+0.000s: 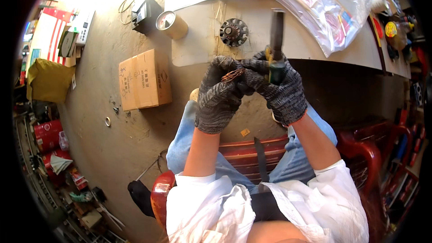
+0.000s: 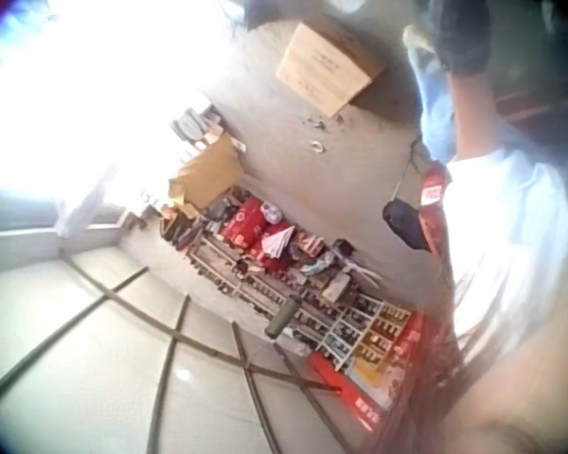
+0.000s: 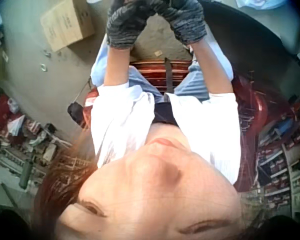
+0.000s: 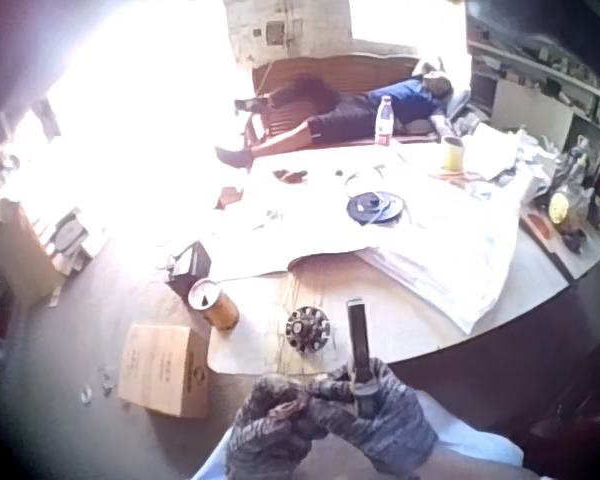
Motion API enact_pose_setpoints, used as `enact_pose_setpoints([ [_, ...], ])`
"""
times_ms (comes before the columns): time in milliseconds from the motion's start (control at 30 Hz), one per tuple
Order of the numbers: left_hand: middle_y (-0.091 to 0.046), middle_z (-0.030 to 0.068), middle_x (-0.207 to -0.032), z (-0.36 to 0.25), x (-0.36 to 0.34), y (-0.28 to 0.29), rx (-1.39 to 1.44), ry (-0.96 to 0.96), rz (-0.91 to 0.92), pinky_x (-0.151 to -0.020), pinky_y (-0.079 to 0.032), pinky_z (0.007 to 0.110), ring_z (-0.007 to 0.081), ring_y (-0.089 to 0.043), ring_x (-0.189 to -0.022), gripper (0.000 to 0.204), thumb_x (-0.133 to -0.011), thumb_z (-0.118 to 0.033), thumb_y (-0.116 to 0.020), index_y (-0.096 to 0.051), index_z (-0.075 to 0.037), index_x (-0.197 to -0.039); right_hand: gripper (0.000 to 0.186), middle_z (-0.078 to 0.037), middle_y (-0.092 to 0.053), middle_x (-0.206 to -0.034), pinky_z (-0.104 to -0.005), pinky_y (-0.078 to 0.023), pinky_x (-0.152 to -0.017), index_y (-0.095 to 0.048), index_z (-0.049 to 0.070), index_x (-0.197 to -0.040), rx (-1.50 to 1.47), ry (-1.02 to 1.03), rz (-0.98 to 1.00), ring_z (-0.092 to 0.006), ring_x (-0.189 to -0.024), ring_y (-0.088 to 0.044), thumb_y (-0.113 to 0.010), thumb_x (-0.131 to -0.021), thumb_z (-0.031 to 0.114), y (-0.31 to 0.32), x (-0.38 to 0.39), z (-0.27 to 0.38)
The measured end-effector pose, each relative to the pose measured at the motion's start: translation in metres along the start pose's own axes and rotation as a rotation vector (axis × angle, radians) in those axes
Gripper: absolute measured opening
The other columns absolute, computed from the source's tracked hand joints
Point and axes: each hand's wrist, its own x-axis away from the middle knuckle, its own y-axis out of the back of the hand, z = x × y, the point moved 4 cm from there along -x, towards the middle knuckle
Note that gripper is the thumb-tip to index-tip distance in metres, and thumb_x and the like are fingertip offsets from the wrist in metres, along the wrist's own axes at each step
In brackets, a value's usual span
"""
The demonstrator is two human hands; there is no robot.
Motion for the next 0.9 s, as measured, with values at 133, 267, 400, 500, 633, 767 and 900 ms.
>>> enact_pose_setpoints([
  [133,-0.058,0.0175,-0.106,0.003,-0.004,-0.006,-0.105,-0.09,0.018,-0.085,-0.048,0.043,0.0269,-0.059,-0.095,0.032,-0.079,-0.006,-0.06,-0.05,-0.003,-0.11,0.028,-0.01,-0.057,-0.101,-0.0286,-0.047,-0.08,-0.063,0.002,-0.095,0.182,0.133,0.019,-0.0192,-0.089,-0.058,-0.074,-0.071,0.012,0.004,-0.007,0.002],
  [267,-0.057,0.0092,-0.093,0.002,-0.003,-0.017,-0.309,-0.113,-0.167,-0.059,-0.045,0.027,0.0153,-0.054,-0.07,0.034,-0.076,-0.013,-0.068,-0.05,-0.004,-0.103,0.029,-0.013,-0.056,-0.099,-0.032,-0.047,-0.078,-0.065,0.004,-0.093,0.372,0.173,0.008,-0.0248,-0.087,-0.058,-0.073,-0.069,0.018,0.008,-0.011,0.004],
  [400,-0.059,0.0078,-0.088,-0.009,-0.002,-0.022,-0.438,-0.062,-0.143,-0.058,-0.044,0.025,0.0136,-0.053,-0.067,0.032,-0.075,-0.011,-0.069,-0.053,-0.002,-0.101,0.032,-0.015,-0.056,-0.099,-0.0334,-0.047,-0.076,-0.065,0.004,-0.092,0.574,0.29,-0.047,-0.0264,-0.085,-0.059,-0.075,-0.066,0.022,0.005,-0.01,0.013],
  [500,-0.061,0.0069,-0.087,-0.019,0.002,-0.027,-0.605,-0.036,-0.172,-0.06,-0.045,0.023,0.012,-0.055,-0.069,0.029,-0.075,-0.008,-0.069,-0.056,0.0,-0.1,0.037,-0.014,-0.056,-0.098,-0.0335,-0.047,-0.075,-0.063,0.003,-0.092,0.738,0.482,-0.131,-0.0269,-0.083,-0.058,-0.075,-0.065,0.024,0.002,-0.007,0.019],
  [633,-0.062,0.0064,-0.09,-0.023,0.006,-0.032,-0.772,-0.051,-0.212,-0.065,-0.047,0.022,0.0105,-0.058,-0.076,0.027,-0.075,-0.001,-0.067,-0.059,0.001,-0.101,0.04,-0.012,-0.055,-0.097,-0.0343,-0.046,-0.076,-0.062,0.004,-0.095,0.53,0.464,-0.181,-0.0272,-0.085,-0.056,-0.076,-0.064,0.024,0.001,-0.001,0.02],
  [767,-0.062,0.0055,-0.093,-0.03,0.013,-0.028,-0.692,-0.048,-0.2,-0.067,-0.046,0.021,0.0104,-0.057,-0.081,0.029,-0.074,0.001,-0.067,-0.06,0.001,-0.102,0.04,-0.011,-0.054,-0.097,-0.0344,-0.045,-0.078,-0.061,0.006,-0.097,0.533,0.519,-0.144,-0.0265,-0.086,-0.056,-0.076,-0.064,0.023,-0.005,0.0,0.02],
  [900,-0.06,0.0052,-0.095,-0.03,0.016,-0.031,-0.504,-0.043,-0.152,-0.071,-0.045,0.022,0.0121,-0.055,-0.087,0.029,-0.071,-0.003,-0.071,-0.061,0.0,-0.098,0.039,-0.011,-0.054,-0.096,-0.0338,-0.045,-0.078,-0.061,0.006,-0.096,0.661,0.658,-0.136,-0.0262,-0.086,-0.055,-0.076,-0.065,0.022,-0.011,0.002,0.028],
])
